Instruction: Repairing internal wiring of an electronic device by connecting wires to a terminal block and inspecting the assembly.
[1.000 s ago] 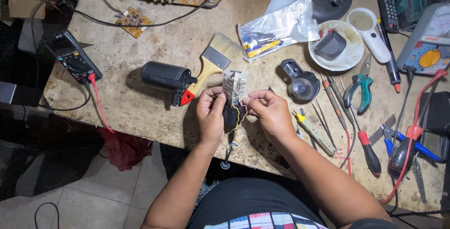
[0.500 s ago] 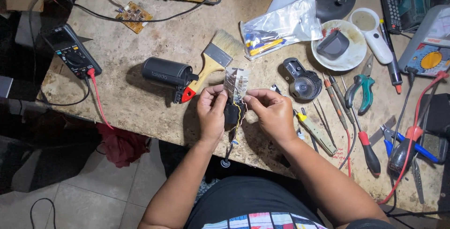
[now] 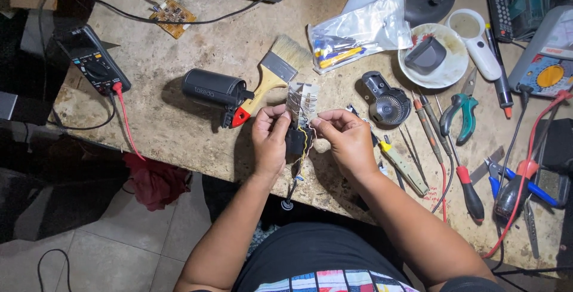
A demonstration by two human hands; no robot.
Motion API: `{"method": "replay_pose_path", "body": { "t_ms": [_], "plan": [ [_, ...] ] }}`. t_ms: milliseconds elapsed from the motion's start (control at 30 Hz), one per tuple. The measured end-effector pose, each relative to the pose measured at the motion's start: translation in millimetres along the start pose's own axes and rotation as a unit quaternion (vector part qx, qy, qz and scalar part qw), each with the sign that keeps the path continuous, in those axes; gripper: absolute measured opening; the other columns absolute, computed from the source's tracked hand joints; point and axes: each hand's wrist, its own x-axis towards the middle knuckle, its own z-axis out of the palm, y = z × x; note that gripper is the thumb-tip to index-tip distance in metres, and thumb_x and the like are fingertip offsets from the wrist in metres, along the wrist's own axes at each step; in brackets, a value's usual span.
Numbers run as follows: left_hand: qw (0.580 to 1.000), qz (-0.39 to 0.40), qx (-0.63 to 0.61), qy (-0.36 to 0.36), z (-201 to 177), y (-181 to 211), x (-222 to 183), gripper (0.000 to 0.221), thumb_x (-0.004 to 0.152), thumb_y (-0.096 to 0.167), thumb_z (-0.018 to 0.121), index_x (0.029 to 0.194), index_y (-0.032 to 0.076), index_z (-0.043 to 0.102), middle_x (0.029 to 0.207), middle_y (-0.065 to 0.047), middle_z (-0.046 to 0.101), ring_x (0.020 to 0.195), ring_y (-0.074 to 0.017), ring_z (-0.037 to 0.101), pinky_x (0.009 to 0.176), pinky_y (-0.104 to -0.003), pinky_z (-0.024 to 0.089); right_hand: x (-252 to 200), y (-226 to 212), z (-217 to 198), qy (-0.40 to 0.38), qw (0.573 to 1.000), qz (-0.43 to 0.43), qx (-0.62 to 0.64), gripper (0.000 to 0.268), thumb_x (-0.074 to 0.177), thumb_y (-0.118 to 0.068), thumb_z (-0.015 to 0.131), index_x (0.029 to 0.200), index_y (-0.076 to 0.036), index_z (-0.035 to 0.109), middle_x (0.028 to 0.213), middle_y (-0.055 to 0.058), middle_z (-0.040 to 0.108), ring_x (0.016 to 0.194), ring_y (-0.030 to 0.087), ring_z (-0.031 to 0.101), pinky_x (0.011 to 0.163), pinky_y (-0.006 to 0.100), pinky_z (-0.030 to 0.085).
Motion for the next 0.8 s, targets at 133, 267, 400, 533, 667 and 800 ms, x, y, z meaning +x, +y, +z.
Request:
{"method": "replay_pose_path", "body": {
  "t_ms": [133, 267, 400, 533, 667, 800],
  "plan": [
    [1.0, 0.007, 0.005, -0.001, -3.4, -7.8, 3.2, 0.012, 0.09, 0.005, 0.069, 0.101, 0.006, 0.066, 0.084, 0.001, 0.06, 0.081, -0.0045, 0.052, 0.073, -0.02, 0.047, 2.0, 11.0, 3.1, -0.004, 1.0, -0.02, 0.006, 0.027, 0.082, 0.0, 0.083, 0.106, 0.005, 0.071, 0.078, 0.01, 0.072, 0.067, 0.008, 0.069, 0.068, 0.023, 0.063],
    [1.0, 0.012, 0.014, 0.005, -2.9, -3.6, 2.1, 0.012, 0.09, 0.005, 0.067, 0.102, 0.006, 0.064, 0.085, 0.001, 0.059, 0.082, -0.0048, 0.052, 0.074, -0.021, 0.047, -2.2, 7.3, 2.0, 0.003, 0.999, -0.036, -0.003, 0.022, 0.081, 0.001, 0.083, 0.099, 0.006, 0.073, 0.076, 0.012, 0.072, 0.066, 0.011, 0.069, 0.067, 0.026, 0.063],
    [1.0, 0.007, 0.006, -0.016, -2.7, 4.5, -0.6, 0.011, 0.091, 0.004, 0.063, 0.102, 0.006, 0.062, 0.085, 0.0, 0.057, 0.083, -0.0064, 0.051, 0.077, -0.023, 0.047, -12.7, -5.3, 3.7, -0.005, 0.996, -0.072, -0.047, 0.015, 0.081, 0.001, 0.082, 0.095, 0.003, 0.076, 0.073, 0.011, 0.073, 0.068, 0.01, 0.066, 0.066, 0.027, 0.059],
    [1.0, -0.002, -0.005, -0.027, -5.9, 2.6, -2.8, 0.01, 0.092, 0.003, 0.061, 0.101, 0.007, 0.061, 0.085, 0.0, 0.057, 0.082, -0.006, 0.05, 0.078, -0.022, 0.046, -20.8, -13.8, 5.3, -0.012, 0.994, -0.091, -0.065, 0.014, 0.078, 0.002, 0.081, 0.092, 0.0, 0.078, 0.071, 0.011, 0.074, 0.067, 0.01, 0.067, 0.068, 0.028, 0.059],
    [0.997, -0.02, -0.063, -0.035, 1.3, 16.8, -7.8, 0.014, 0.091, 0.001, 0.059, 0.103, 0.007, 0.062, 0.089, -0.003, 0.06, 0.085, -0.0089, 0.053, 0.081, -0.024, 0.047, -23.3, -18.9, 1.8, -0.063, 0.972, -0.184, -0.132, 0.014, 0.076, -0.002, 0.083, 0.089, -0.008, 0.081, 0.083, 0.008, 0.079, 0.081, 0.014, 0.072, 0.082, 0.031, 0.057],
    [0.985, -0.1, -0.138, 0.0, -5.8, 19.0, -1.6, 0.01, 0.093, 0.01, 0.06, 0.102, 0.009, 0.062, 0.084, -0.011, 0.066, 0.077, -0.0178, 0.066, 0.069, -0.032, 0.059, -30.8, -27.7, 5.9, -0.109, 0.938, -0.299, -0.138, 0.017, 0.077, 0.003, 0.08, 0.088, -0.009, 0.082, 0.089, 0.009, 0.08, 0.083, 0.022, 0.076, 0.081, 0.035, 0.059]
  ]
}}
